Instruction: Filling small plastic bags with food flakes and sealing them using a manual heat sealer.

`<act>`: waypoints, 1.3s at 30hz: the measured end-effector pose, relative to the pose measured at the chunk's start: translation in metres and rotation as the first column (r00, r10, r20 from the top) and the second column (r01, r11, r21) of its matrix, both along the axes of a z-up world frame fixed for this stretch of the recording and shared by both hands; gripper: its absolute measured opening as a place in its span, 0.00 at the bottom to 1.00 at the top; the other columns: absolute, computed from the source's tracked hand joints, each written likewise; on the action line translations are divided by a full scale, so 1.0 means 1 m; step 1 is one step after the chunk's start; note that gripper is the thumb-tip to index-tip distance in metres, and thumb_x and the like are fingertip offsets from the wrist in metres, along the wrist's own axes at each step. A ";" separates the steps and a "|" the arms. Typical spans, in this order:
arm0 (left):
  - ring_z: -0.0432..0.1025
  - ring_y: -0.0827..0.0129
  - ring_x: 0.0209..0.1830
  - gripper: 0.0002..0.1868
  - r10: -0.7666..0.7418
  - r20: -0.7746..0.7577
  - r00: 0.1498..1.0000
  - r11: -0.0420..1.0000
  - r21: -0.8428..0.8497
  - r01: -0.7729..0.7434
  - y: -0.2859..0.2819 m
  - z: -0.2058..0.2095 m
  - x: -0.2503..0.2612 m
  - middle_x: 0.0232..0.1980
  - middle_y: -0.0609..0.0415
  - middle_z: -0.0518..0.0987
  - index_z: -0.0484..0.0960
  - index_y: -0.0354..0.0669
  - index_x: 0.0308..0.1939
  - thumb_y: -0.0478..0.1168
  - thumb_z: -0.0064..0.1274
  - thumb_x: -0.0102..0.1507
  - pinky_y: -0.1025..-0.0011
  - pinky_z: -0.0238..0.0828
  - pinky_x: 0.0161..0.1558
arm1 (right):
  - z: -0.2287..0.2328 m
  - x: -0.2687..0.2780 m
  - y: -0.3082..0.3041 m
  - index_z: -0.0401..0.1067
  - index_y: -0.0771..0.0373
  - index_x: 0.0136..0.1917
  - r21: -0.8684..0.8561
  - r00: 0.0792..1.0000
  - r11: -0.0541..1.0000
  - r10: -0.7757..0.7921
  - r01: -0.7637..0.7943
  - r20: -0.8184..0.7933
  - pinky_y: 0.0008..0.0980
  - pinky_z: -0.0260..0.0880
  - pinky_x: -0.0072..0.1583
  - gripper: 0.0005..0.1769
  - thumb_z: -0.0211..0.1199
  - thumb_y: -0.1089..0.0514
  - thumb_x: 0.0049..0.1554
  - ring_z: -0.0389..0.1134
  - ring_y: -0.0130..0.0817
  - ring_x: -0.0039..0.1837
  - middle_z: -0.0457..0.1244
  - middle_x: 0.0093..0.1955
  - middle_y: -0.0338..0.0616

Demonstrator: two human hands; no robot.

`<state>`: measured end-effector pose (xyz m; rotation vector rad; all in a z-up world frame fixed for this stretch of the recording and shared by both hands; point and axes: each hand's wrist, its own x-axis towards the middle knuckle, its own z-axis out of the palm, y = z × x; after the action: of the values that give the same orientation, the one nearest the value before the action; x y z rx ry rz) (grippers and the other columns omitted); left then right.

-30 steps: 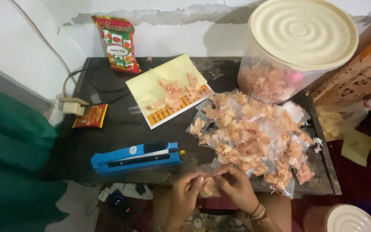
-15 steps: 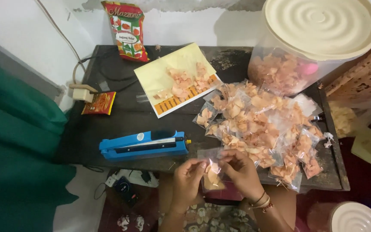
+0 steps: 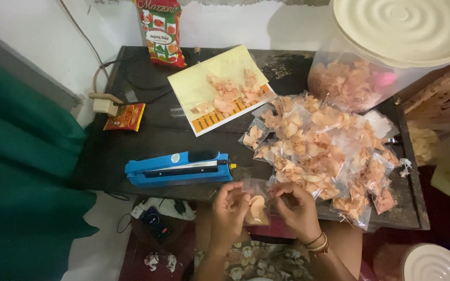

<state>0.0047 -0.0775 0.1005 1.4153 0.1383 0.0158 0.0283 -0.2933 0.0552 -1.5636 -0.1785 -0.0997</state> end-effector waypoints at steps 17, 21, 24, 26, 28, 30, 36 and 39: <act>0.85 0.71 0.38 0.12 -0.057 0.372 0.926 0.981 0.194 -0.018 0.013 0.027 0.004 0.57 0.44 0.91 0.89 0.30 0.54 0.23 0.60 0.67 0.80 0.85 0.36 | 0.022 0.003 0.001 0.85 0.71 0.61 0.059 0.977 0.998 0.004 0.009 -0.211 0.29 0.79 0.56 0.17 0.74 0.75 0.58 0.76 0.31 0.52 0.77 0.55 0.48; 0.91 0.64 0.41 0.13 -0.062 0.396 0.916 0.960 0.276 -0.054 0.017 0.025 0.004 0.52 0.43 0.94 0.91 0.32 0.53 0.24 0.64 0.64 0.75 0.92 0.40 | 0.026 0.003 0.002 0.86 0.70 0.60 -0.007 0.986 1.000 0.021 -0.022 -0.163 0.32 0.82 0.62 0.17 0.73 0.75 0.57 0.79 0.34 0.55 0.77 0.57 0.48; 0.92 0.64 0.42 0.13 -0.048 0.397 0.917 0.950 0.302 -0.081 0.017 0.027 0.006 0.50 0.45 0.95 0.92 0.31 0.51 0.24 0.64 0.63 0.75 0.92 0.41 | 0.025 0.006 0.001 0.88 0.69 0.57 -0.034 0.986 0.999 0.004 -0.010 -0.166 0.30 0.81 0.58 0.15 0.74 0.76 0.56 0.78 0.33 0.52 0.78 0.53 0.47; 0.92 0.65 0.42 0.12 -0.046 0.382 0.923 0.946 0.312 -0.082 0.017 0.027 0.006 0.49 0.45 0.95 0.93 0.32 0.50 0.24 0.64 0.63 0.76 0.91 0.40 | 0.023 0.006 0.001 0.88 0.69 0.56 -0.021 0.986 1.000 0.008 -0.012 -0.166 0.28 0.79 0.56 0.15 0.73 0.77 0.57 0.77 0.32 0.51 0.78 0.53 0.47; 0.89 0.69 0.37 0.12 -0.007 0.381 0.925 0.918 0.369 -0.145 0.017 0.024 0.005 0.48 0.51 0.96 0.94 0.35 0.48 0.26 0.67 0.61 0.76 0.87 0.38 | 0.025 0.006 0.001 0.89 0.67 0.54 -0.132 0.989 0.991 -0.046 0.028 -0.139 0.27 0.77 0.55 0.13 0.76 0.73 0.56 0.76 0.30 0.51 0.80 0.54 0.44; 0.89 0.69 0.37 0.12 -0.026 0.382 0.924 0.906 0.399 -0.140 0.018 0.023 0.005 0.47 0.49 0.96 0.94 0.36 0.49 0.27 0.67 0.61 0.75 0.87 0.38 | 0.031 0.007 0.002 0.89 0.66 0.54 -0.181 0.991 0.983 -0.056 0.032 -0.124 0.27 0.79 0.56 0.13 0.77 0.72 0.55 0.78 0.30 0.51 0.81 0.54 0.43; 0.86 0.69 0.36 0.15 -0.015 0.434 0.901 0.892 0.413 -0.184 0.016 0.021 0.004 0.48 0.50 0.95 0.94 0.38 0.52 0.26 0.67 0.61 0.75 0.83 0.36 | 0.043 0.007 0.006 0.89 0.62 0.55 -0.284 0.998 0.958 -0.049 0.036 -0.039 0.25 0.73 0.51 0.15 0.78 0.70 0.54 0.75 0.27 0.48 0.80 0.53 0.39; 0.86 0.69 0.35 0.18 -0.001 0.447 0.894 0.872 0.439 -0.218 0.015 0.026 0.002 0.48 0.50 0.95 0.94 0.39 0.53 0.26 0.67 0.60 0.75 0.82 0.35 | 0.046 0.005 0.008 0.89 0.62 0.56 -0.333 0.999 0.942 -0.042 0.031 -0.026 0.29 0.81 0.58 0.18 0.78 0.70 0.51 0.79 0.30 0.53 0.80 0.56 0.39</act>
<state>0.0063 -0.0625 0.1263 1.8642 -0.1718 0.4949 0.0330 -0.2857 0.1016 -1.9060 -0.1452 -0.0750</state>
